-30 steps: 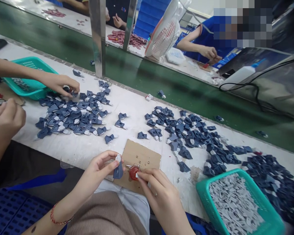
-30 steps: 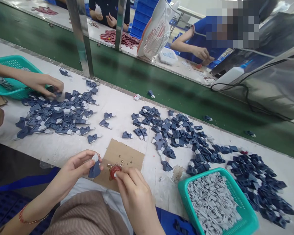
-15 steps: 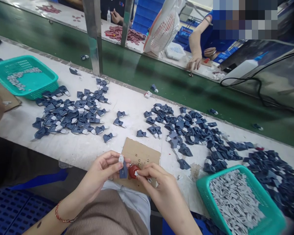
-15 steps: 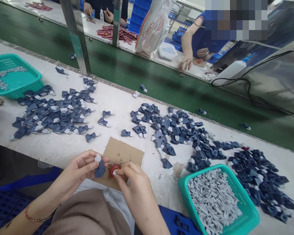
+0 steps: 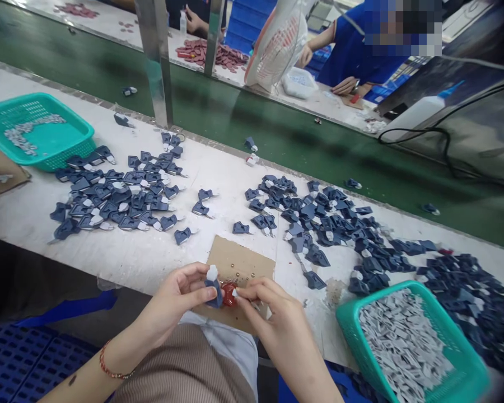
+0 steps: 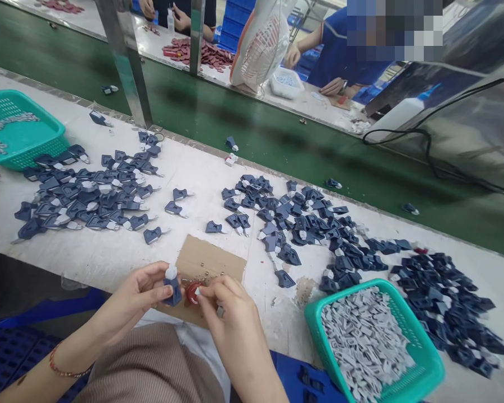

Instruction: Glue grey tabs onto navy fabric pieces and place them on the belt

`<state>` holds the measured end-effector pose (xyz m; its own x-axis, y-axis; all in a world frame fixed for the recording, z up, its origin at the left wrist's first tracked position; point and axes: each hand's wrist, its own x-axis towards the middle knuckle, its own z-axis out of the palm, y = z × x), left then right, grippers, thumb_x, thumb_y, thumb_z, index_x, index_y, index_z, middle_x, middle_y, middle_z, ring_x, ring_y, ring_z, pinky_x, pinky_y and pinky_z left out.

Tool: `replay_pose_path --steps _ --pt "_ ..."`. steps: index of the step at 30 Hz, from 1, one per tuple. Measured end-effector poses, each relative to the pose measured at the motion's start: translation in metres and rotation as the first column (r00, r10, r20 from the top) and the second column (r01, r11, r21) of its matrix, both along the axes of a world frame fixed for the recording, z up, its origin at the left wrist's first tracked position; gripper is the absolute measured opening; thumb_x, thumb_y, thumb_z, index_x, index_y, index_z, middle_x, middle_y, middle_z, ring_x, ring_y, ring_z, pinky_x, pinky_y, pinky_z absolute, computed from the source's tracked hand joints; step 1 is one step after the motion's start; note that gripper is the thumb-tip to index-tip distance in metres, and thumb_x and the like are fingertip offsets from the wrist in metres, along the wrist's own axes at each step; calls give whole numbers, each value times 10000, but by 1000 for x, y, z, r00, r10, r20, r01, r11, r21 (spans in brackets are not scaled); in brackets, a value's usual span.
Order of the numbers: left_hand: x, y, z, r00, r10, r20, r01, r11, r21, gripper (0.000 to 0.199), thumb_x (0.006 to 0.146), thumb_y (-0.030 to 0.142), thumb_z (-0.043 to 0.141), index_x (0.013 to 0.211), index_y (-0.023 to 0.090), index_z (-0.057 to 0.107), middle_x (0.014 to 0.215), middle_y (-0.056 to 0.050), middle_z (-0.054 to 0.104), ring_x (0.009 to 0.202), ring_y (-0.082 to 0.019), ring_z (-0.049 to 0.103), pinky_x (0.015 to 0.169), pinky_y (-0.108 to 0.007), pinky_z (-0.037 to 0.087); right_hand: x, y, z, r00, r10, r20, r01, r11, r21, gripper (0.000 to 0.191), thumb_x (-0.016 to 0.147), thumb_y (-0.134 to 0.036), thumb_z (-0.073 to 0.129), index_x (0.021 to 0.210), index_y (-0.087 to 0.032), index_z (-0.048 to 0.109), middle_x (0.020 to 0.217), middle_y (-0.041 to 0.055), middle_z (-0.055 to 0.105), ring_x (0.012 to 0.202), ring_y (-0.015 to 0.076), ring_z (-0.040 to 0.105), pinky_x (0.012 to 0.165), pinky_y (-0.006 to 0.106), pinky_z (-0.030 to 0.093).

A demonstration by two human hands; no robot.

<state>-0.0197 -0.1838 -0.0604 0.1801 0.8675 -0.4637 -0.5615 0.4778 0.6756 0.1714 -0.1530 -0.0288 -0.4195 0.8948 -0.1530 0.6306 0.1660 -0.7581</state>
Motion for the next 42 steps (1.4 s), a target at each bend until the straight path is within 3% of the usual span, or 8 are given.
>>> replay_pose_path --steps 6,10,13,18,27,35,38,42 --pt "8 -3 -6 997 81 -2 -81 997 13 259 733 210 813 924 183 640 937 -44 741 896 -155 662 843 -252 492 3 3 1 976 -139 -166 104 973 -205 73 822 -243 675 781 -226 732 833 26 686 798 169 653 724 265 490" --pt "17 -2 -1 995 100 21 -101 994 51 222 721 194 821 867 187 655 893 -30 761 874 -157 691 813 -249 523 6 8 4 822 -436 -366 202 825 -528 155 700 -373 813 759 -239 762 819 16 721 739 144 665 678 227 511" --pt "24 0 6 993 113 45 -117 988 96 182 723 164 816 841 192 680 871 -5 760 855 -133 694 795 -214 532 5 8 6 740 -522 -423 174 757 -630 183 656 -379 856 739 -239 773 820 13 732 744 126 665 686 197 515" --pt "31 0 10 990 138 37 -142 978 151 165 731 118 800 834 206 704 864 14 760 837 -104 694 776 -168 532 1 6 7 718 -489 -495 119 787 -605 119 682 -322 848 739 -243 779 861 6 704 779 114 668 712 178 521" --pt "36 0 8 988 149 -40 -139 972 191 179 703 125 819 844 227 777 896 -17 776 842 -146 720 777 -197 567 8 7 15 786 -402 -470 111 840 -531 98 677 -263 841 690 -212 759 849 9 651 803 120 652 743 185 505" --pt "37 9 13 996 -80 30 69 963 260 398 755 295 805 1147 269 737 1127 -81 748 1092 -237 673 980 -318 505 5 7 8 610 -592 -526 85 709 -700 301 525 -231 928 557 -180 633 642 -18 688 620 101 634 592 176 493" --pt "40 19 14 998 -55 -10 56 980 192 427 676 252 863 1086 225 747 1076 -104 758 1020 -248 700 910 -327 539 -1 6 2 551 -635 -542 172 722 -671 313 503 -305 940 567 -179 660 635 8 711 587 121 648 594 208 523" --pt "37 43 19 985 -91 -149 118 977 179 431 650 241 862 1050 152 727 1006 -146 766 946 -255 716 813 -325 568 1 7 -2 566 -600 -565 225 772 -595 337 584 -448 889 773 -197 768 835 80 766 779 211 721 732 293 583"
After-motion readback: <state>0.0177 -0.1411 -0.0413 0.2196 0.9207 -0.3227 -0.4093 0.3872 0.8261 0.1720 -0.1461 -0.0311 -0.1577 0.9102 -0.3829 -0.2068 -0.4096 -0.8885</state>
